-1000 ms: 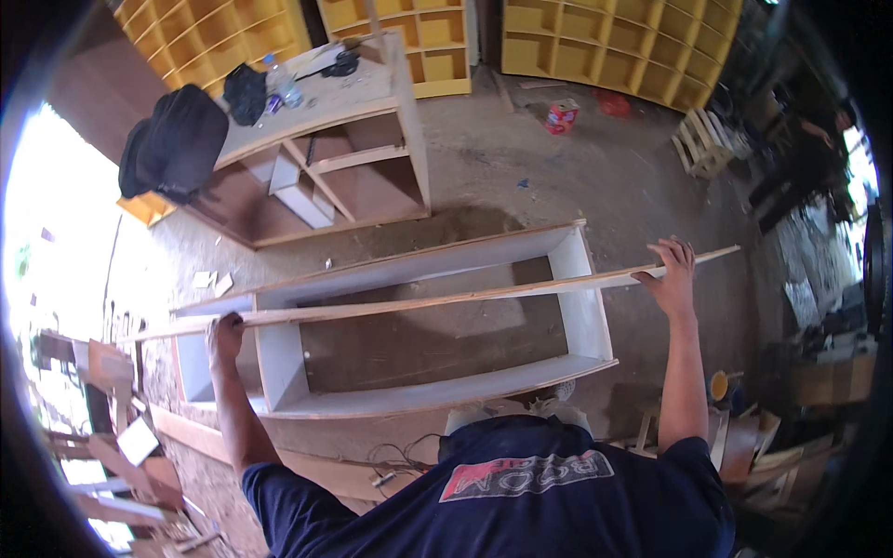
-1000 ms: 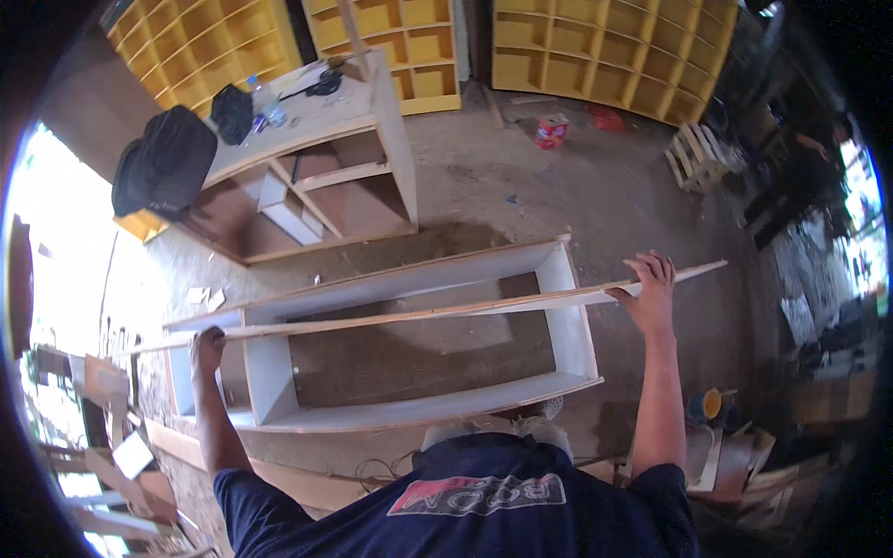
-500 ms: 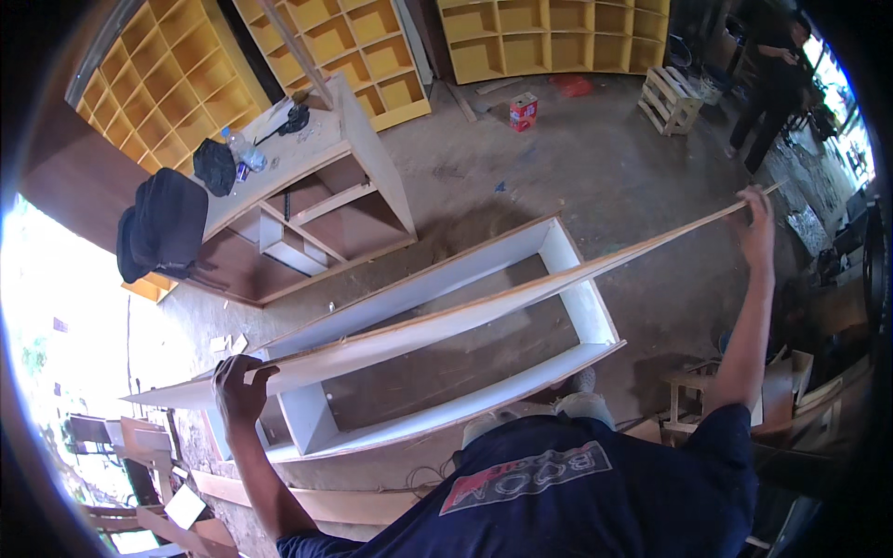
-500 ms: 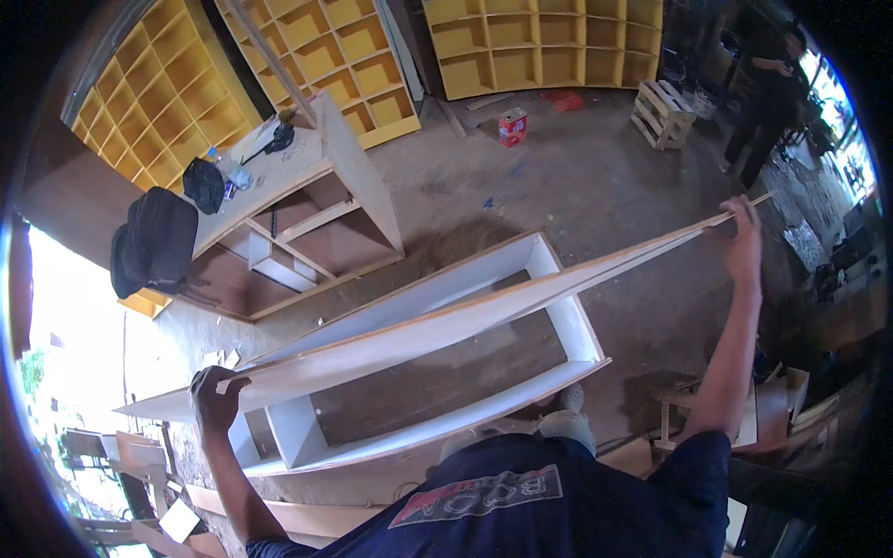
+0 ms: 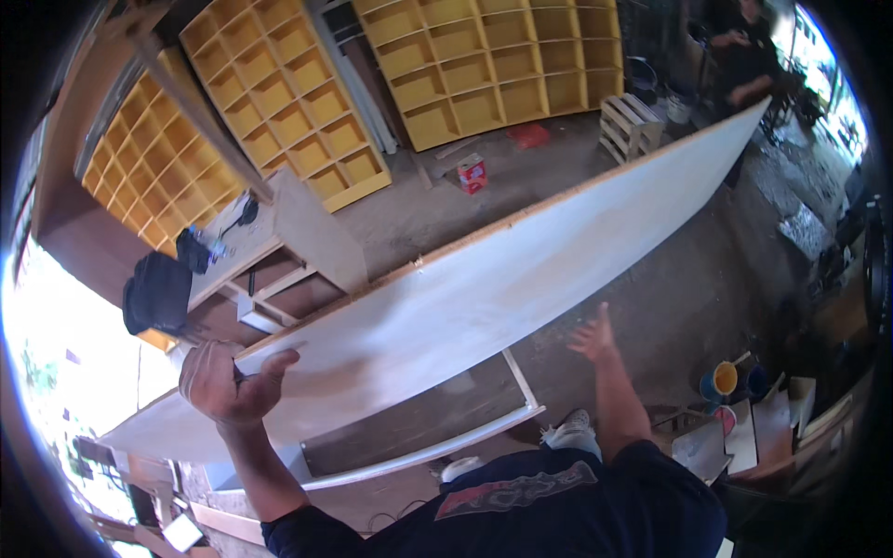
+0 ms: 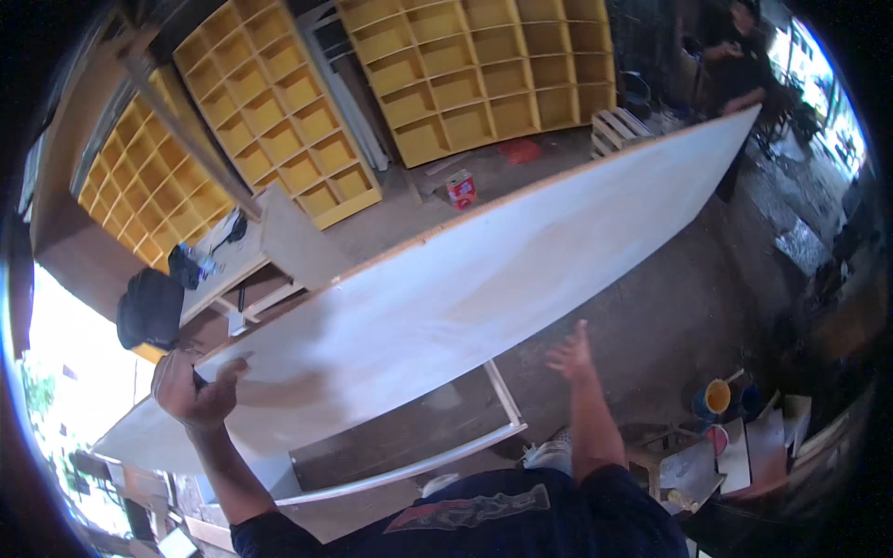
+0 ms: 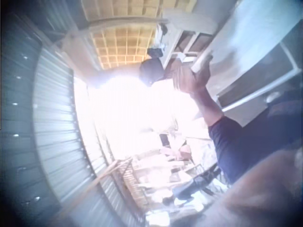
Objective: The person places a large board onto a cabinet frame and drills several holes through the board into the frame using a power drill.
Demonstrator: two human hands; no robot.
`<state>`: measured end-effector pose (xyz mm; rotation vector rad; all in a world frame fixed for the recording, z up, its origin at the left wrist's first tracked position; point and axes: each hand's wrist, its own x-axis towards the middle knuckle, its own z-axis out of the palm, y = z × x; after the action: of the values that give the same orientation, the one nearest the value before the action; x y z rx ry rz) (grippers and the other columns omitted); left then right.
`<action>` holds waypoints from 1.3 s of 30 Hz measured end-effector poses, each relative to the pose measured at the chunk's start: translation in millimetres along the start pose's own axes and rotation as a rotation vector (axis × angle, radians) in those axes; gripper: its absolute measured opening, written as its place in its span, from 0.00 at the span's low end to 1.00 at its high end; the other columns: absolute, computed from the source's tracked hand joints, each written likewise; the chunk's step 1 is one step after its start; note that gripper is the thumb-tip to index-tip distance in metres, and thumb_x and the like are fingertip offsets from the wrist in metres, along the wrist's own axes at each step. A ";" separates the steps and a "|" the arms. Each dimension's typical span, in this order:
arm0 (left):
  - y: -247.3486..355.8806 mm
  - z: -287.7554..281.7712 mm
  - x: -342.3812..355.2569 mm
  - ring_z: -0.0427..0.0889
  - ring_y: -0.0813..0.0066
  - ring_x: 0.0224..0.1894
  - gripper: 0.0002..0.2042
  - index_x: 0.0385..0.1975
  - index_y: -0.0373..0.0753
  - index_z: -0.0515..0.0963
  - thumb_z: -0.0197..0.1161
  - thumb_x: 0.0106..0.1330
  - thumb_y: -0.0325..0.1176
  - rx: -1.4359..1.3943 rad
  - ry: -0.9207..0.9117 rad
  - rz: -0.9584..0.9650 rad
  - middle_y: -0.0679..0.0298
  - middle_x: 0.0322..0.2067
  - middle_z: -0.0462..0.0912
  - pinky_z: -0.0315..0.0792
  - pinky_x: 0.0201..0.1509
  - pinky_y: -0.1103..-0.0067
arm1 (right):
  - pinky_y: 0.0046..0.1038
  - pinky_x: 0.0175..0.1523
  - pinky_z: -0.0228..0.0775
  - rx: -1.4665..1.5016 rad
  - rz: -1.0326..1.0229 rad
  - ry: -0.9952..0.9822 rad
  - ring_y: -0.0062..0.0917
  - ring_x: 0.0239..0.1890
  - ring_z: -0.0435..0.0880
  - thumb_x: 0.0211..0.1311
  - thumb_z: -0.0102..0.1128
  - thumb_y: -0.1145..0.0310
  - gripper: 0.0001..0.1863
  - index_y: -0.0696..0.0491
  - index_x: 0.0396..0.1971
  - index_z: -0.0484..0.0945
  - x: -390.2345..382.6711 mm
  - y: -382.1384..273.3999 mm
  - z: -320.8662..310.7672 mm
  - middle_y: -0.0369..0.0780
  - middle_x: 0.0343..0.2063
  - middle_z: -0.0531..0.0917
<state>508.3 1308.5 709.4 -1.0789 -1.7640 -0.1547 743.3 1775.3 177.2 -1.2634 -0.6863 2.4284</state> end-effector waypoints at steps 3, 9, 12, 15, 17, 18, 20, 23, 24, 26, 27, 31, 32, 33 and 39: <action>60.3 21.2 70.1 0.63 0.63 0.18 0.35 0.18 0.36 0.73 0.75 0.52 0.68 0.026 0.061 -0.013 0.62 0.15 0.65 0.56 0.23 0.70 | 0.67 0.75 0.49 0.179 0.107 -0.031 0.56 0.79 0.54 0.44 0.49 0.08 0.78 0.52 0.82 0.36 5.8 -15.9 11.9 0.55 0.80 0.48; 111.1 41.7 158.9 0.63 0.61 0.18 0.36 0.15 0.37 0.67 0.74 0.55 0.67 0.021 0.147 -0.091 0.60 0.14 0.62 0.56 0.24 0.69 | 0.47 0.73 0.64 0.649 -0.254 -0.549 0.40 0.72 0.70 0.65 0.39 0.19 0.54 0.48 0.77 0.59 -26.5 -110.7 33.1 0.41 0.72 0.69; 113.3 49.7 189.4 0.63 0.61 0.18 0.33 0.16 0.34 0.69 0.74 0.62 0.59 0.046 0.175 -0.147 0.58 0.14 0.63 0.58 0.25 0.69 | 0.47 0.73 0.64 0.652 -0.293 -0.666 0.41 0.71 0.70 0.66 0.43 0.21 0.52 0.47 0.77 0.59 -41.5 -154.7 32.7 0.40 0.73 0.68; 118.3 66.7 216.5 0.64 0.62 0.18 0.29 0.17 0.33 0.71 0.73 0.64 0.53 0.014 0.224 -0.339 0.56 0.14 0.66 0.60 0.26 0.69 | 0.47 0.74 0.62 0.677 -0.280 -0.644 0.40 0.72 0.68 0.66 0.46 0.22 0.52 0.46 0.77 0.58 -50.9 -205.2 30.1 0.38 0.73 0.68; 125.0 79.4 232.6 0.65 0.62 0.18 0.26 0.18 0.33 0.73 0.72 0.67 0.49 -0.133 0.277 -0.401 0.54 0.14 0.67 0.61 0.26 0.69 | 0.48 0.74 0.61 0.661 -0.362 -0.652 0.40 0.73 0.67 0.66 0.47 0.23 0.52 0.47 0.77 0.58 -52.2 -239.2 32.5 0.38 0.73 0.67; 130.1 82.7 238.9 0.65 0.62 0.18 0.26 0.18 0.33 0.73 0.72 0.67 0.49 -0.111 0.293 -0.419 0.54 0.14 0.67 0.61 0.26 0.69 | 0.48 0.75 0.60 0.702 -0.414 -0.626 0.40 0.73 0.66 0.65 0.48 0.23 0.52 0.48 0.77 0.58 -50.7 -255.7 35.4 0.38 0.73 0.67; 141.3 95.1 251.0 0.66 0.63 0.19 0.24 0.18 0.33 0.74 0.71 0.68 0.47 -0.064 0.295 -0.333 0.54 0.14 0.68 0.62 0.26 0.69 | 0.48 0.75 0.59 0.706 -0.409 -0.654 0.40 0.73 0.66 0.66 0.50 0.24 0.52 0.47 0.77 0.58 -48.3 -290.8 30.8 0.37 0.73 0.68; 158.5 121.4 269.0 0.63 0.70 0.18 0.25 0.17 0.33 0.72 0.71 0.68 0.46 -0.134 0.337 -0.377 0.56 0.14 0.65 0.60 0.25 0.72 | 0.48 0.76 0.58 0.726 -0.446 -0.648 0.40 0.73 0.66 0.66 0.55 0.28 0.50 0.47 0.77 0.59 -27.7 -346.5 26.8 0.37 0.73 0.68; 161.2 129.9 276.7 0.62 0.72 0.17 0.25 0.17 0.33 0.71 0.71 0.69 0.46 -0.252 0.343 -0.439 0.57 0.13 0.64 0.60 0.24 0.73 | 0.48 0.76 0.58 0.730 -0.497 -0.671 0.40 0.73 0.66 0.66 0.58 0.30 0.49 0.47 0.77 0.59 -17.8 -366.8 27.5 0.37 0.73 0.68; 161.3 148.3 296.0 0.61 0.74 0.17 0.26 0.16 0.33 0.70 0.72 0.68 0.46 -0.139 0.374 -0.417 0.60 0.13 0.64 0.59 0.23 0.74 | 0.48 0.76 0.58 0.700 -0.543 -0.674 0.40 0.73 0.66 0.66 0.60 0.33 0.47 0.47 0.76 0.60 2.9 -410.8 31.5 0.37 0.73 0.68; 164.6 161.0 305.9 0.61 0.74 0.17 0.26 0.16 0.33 0.70 0.72 0.68 0.45 -0.182 0.417 -0.408 0.61 0.13 0.64 0.59 0.23 0.74 | 0.48 0.76 0.58 0.703 -0.580 -0.694 0.40 0.73 0.66 0.67 0.62 0.35 0.46 0.47 0.76 0.61 10.6 -433.1 33.1 0.37 0.73 0.68; 174.5 217.4 350.5 0.64 0.77 0.18 0.22 0.18 0.33 0.73 0.71 0.68 0.41 -0.202 0.500 -0.384 0.64 0.13 0.64 0.61 0.23 0.75 | 0.49 0.76 0.58 0.667 -0.607 -0.707 0.39 0.72 0.67 0.68 0.63 0.39 0.43 0.47 0.74 0.64 37.4 -525.7 54.1 0.37 0.72 0.69; 175.4 232.4 362.3 0.64 0.80 0.18 0.20 0.19 0.33 0.75 0.68 0.70 0.38 -0.216 0.480 -0.364 0.66 0.13 0.66 0.62 0.23 0.76 | 0.49 0.76 0.59 0.682 -0.650 -0.638 0.39 0.72 0.67 0.68 0.63 0.40 0.42 0.48 0.74 0.65 40.7 -548.6 57.2 0.37 0.72 0.70; 175.4 250.7 376.6 0.64 0.80 0.18 0.20 0.19 0.33 0.75 0.68 0.70 0.38 -0.204 0.486 -0.373 0.66 0.13 0.66 0.62 0.23 0.76 | 0.49 0.76 0.59 0.701 -0.696 -0.600 0.39 0.71 0.68 0.69 0.64 0.41 0.41 0.48 0.73 0.66 45.5 -570.6 61.4 0.37 0.72 0.70; 167.9 381.9 436.5 0.68 0.66 0.15 0.23 0.14 0.38 0.75 0.78 0.60 0.46 -0.412 0.480 -0.404 0.61 0.12 0.70 0.64 0.21 0.71 | 0.49 0.77 0.58 0.711 -0.778 -0.438 0.41 0.72 0.66 0.69 0.64 0.43 0.41 0.51 0.74 0.65 70.5 -675.4 69.1 0.40 0.73 0.69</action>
<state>331.5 1875.5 818.2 -0.8542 -1.5138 -0.9793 686.0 2354.2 534.3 -0.1276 -0.2649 1.9652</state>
